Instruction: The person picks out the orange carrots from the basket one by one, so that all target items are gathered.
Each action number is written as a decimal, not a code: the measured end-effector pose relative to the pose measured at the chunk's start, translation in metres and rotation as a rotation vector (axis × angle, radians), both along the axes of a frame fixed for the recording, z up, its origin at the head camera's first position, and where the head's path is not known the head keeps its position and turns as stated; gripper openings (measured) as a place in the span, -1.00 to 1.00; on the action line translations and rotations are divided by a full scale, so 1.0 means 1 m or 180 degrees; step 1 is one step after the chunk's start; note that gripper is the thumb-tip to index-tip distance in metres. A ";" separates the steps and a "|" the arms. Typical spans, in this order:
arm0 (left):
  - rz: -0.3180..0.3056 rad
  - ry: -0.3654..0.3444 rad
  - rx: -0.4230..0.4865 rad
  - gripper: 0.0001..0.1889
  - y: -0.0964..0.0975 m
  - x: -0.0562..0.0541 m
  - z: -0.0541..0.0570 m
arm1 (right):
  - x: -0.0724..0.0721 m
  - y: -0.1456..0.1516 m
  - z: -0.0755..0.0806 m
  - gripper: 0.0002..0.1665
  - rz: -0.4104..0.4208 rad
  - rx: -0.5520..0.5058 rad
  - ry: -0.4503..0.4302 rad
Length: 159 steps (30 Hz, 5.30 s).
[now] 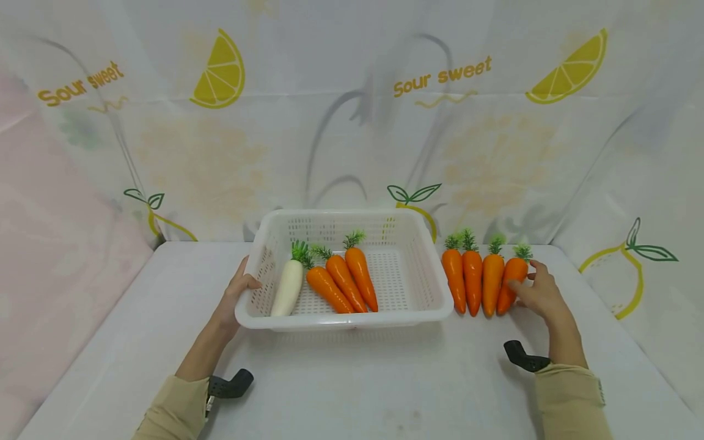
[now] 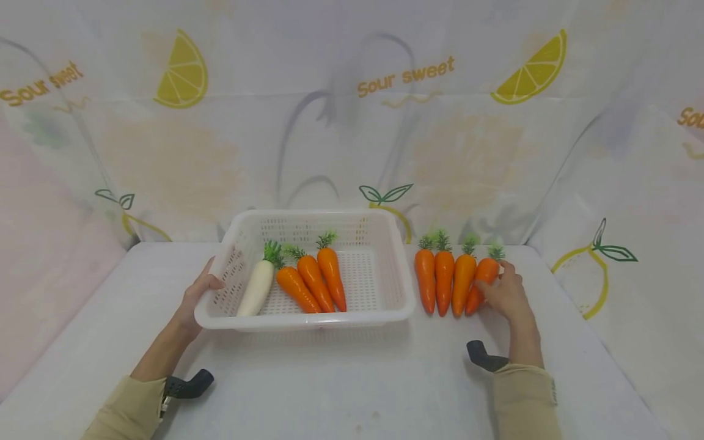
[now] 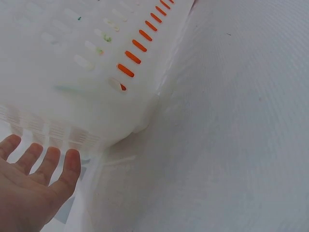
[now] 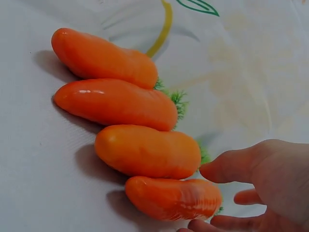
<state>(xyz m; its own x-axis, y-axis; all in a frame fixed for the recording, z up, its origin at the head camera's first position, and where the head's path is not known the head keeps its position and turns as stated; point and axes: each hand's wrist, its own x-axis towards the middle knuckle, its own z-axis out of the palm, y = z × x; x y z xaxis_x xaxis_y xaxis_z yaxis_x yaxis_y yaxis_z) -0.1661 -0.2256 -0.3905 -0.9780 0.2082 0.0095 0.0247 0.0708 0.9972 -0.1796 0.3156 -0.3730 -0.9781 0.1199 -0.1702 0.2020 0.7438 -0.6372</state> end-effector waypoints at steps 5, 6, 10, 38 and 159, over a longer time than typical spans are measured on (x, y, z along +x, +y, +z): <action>-0.0016 0.0039 -0.0006 -0.20 0.000 0.000 0.000 | -0.001 -0.005 0.007 -0.07 -0.0042 0.0123 0.0194; -0.0017 0.0041 -0.0002 -0.20 0.000 0.000 0.000 | -0.001 -0.006 0.009 -0.08 -0.0036 0.0130 0.0254; 0.0001 0.0035 -0.0015 -0.20 0.000 0.000 0.000 | -0.001 -0.016 0.015 -0.13 0.0033 0.0073 0.0536; 0.0000 0.0008 0.0007 -0.19 -0.001 0.000 -0.003 | 0.006 -0.112 0.040 -0.32 0.1074 -0.1044 0.1093; -0.0145 0.0007 -0.0002 -0.21 -0.004 -0.005 -0.002 | -0.004 -0.206 0.040 0.09 0.1227 -0.0890 0.0209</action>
<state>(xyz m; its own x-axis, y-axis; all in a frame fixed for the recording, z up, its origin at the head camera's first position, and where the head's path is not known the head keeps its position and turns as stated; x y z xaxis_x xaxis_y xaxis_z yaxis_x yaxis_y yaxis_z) -0.1706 -0.2293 -0.3926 -0.9675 0.2525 0.0116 0.0302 0.0702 0.9971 -0.1838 0.1099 -0.3330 -0.9520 -0.2952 -0.0806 -0.1022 0.5549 -0.8256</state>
